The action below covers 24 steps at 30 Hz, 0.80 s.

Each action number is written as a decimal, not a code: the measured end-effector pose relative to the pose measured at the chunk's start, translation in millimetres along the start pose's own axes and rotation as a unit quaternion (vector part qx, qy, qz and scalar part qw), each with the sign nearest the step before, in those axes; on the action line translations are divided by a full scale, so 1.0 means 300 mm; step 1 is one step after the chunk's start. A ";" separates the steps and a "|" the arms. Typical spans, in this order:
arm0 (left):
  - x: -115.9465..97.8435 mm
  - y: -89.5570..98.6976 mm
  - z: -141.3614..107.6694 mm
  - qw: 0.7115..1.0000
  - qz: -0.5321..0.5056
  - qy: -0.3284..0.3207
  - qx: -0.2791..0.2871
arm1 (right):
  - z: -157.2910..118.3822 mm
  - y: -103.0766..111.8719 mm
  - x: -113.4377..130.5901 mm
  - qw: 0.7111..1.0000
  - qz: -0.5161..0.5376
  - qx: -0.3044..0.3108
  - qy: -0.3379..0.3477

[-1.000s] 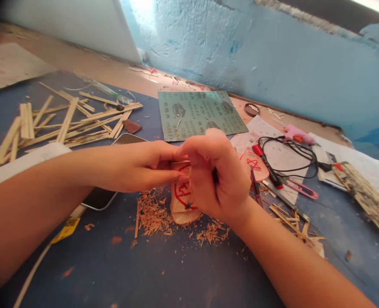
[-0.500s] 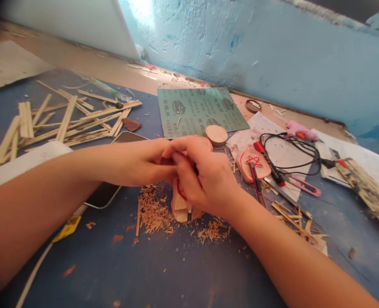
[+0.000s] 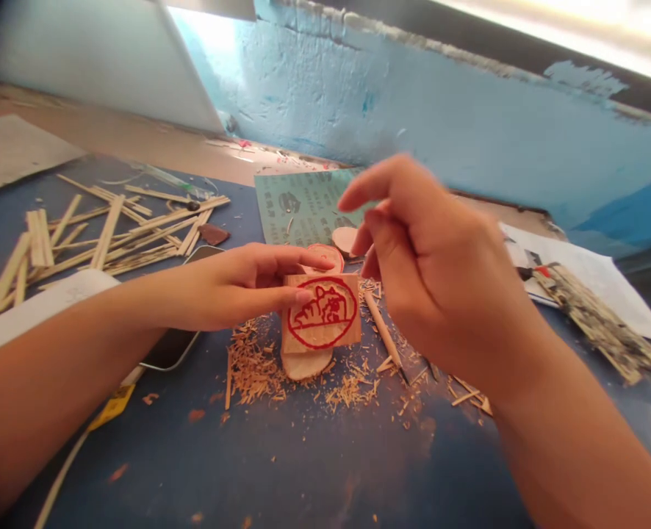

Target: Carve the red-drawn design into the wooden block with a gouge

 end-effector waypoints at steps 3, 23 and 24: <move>-0.011 0.000 0.003 0.999 -0.026 0.012 -0.042 | -0.088 0.019 -0.089 0.982 -0.085 0.164 0.043; -0.235 -0.090 -0.033 0.956 0.003 -0.070 -0.285 | -0.104 0.071 -0.068 0.992 0.119 0.025 -0.038; -0.237 -0.100 -0.047 0.922 -0.060 -0.095 -0.369 | -0.050 0.096 -0.054 0.989 0.139 -0.027 -0.035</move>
Point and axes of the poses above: each hand's wrist, its own z-axis towards the middle knuckle, its own y-axis out of the back of the hand, x = y × z, the point moved 4 cm from there along z, towards the middle knuckle, and after that the axes turned 3 degrees about -y, right-handed, at the moved point
